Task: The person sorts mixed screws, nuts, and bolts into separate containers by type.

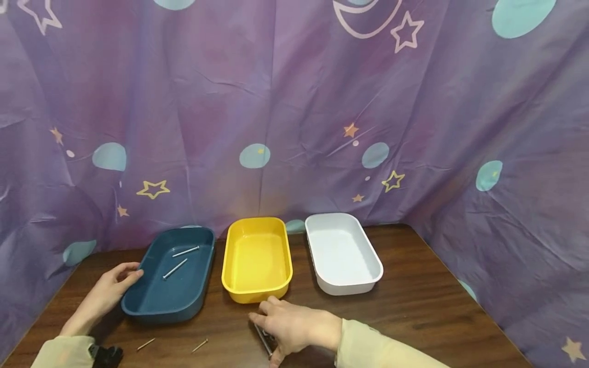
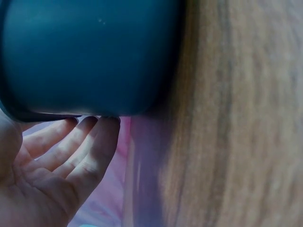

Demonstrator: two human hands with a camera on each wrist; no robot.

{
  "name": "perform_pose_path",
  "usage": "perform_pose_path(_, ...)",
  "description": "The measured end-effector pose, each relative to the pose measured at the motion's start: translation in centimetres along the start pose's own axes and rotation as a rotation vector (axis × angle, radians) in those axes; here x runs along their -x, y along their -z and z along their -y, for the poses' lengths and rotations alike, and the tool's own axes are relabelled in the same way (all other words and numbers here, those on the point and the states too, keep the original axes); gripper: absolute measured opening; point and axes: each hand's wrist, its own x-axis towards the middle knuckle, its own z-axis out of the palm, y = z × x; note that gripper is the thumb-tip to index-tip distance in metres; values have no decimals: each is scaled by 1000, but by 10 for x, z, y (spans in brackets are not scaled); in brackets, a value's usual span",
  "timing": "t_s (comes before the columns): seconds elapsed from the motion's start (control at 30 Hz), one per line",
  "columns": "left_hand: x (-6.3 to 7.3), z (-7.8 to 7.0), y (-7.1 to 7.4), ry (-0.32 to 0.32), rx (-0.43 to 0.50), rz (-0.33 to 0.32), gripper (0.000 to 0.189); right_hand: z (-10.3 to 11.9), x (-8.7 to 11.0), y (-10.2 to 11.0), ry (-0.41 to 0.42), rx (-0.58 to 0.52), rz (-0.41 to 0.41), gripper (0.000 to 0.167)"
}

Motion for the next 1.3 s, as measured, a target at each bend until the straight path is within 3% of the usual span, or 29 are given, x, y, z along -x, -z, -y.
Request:
perform_pose_path(0.13,1,1,-2,10,12,7,49,1,-2,-3,-10,51,41,97)
perform_pose_path(0.53,1,1,-7,9,15,-2,47,-2,-3,-4,-86,47,97,98)
perform_pose_path(0.93,1,0,1,-6,16,-2,46,-4,-6,-4,-108,-91,76,84)
perform_pose_path(1.3,0,1,-1,-2,8,-8,46,-6,-4,-5,-61,-50,36,74)
